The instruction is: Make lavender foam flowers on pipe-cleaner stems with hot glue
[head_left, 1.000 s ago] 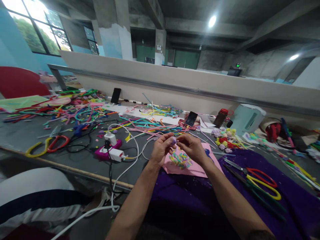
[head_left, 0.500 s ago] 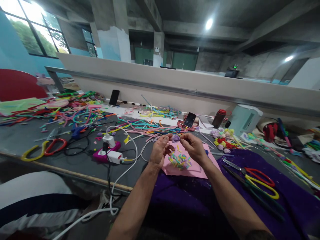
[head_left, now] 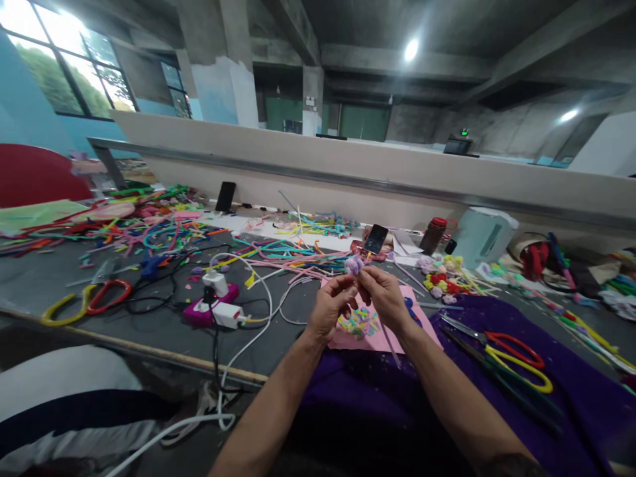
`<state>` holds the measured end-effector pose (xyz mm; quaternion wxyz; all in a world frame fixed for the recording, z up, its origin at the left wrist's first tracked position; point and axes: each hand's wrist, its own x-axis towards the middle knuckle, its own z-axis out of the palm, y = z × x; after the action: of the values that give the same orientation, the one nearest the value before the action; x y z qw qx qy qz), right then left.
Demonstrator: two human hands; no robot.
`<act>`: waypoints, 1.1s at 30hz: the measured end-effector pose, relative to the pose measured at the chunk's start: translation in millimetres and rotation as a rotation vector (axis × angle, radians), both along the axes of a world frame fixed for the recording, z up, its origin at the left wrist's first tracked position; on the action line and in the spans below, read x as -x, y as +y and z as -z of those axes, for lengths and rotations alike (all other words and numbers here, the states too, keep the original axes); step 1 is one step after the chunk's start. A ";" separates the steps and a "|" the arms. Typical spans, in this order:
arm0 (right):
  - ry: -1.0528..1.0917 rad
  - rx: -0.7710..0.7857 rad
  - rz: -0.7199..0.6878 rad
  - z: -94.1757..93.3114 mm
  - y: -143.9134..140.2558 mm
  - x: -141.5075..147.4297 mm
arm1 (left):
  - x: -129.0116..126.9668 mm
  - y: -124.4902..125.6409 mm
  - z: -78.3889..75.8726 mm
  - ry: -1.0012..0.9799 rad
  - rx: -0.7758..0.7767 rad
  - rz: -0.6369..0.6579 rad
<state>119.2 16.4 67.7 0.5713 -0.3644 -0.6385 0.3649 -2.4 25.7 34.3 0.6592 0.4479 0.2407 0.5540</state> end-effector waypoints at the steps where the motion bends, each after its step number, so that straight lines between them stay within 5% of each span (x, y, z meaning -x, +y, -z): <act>1: 0.011 0.004 -0.012 1.0 0.6 0.8 | -0.6 0.0 0.6 -0.001 0.004 -0.008; 19: 0.210 0.222 -0.102 11.3 8.2 3.9 | 0.9 9.5 7.1 -0.142 0.187 -0.002; 33: 0.307 0.319 -0.240 14.3 10.2 3.5 | 0.0 8.0 4.0 -0.176 0.162 -0.091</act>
<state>115.7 26.7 53.5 0.5497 -0.3119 -0.5170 0.5773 -2.3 33.7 30.3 0.6860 0.3312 0.2460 0.5993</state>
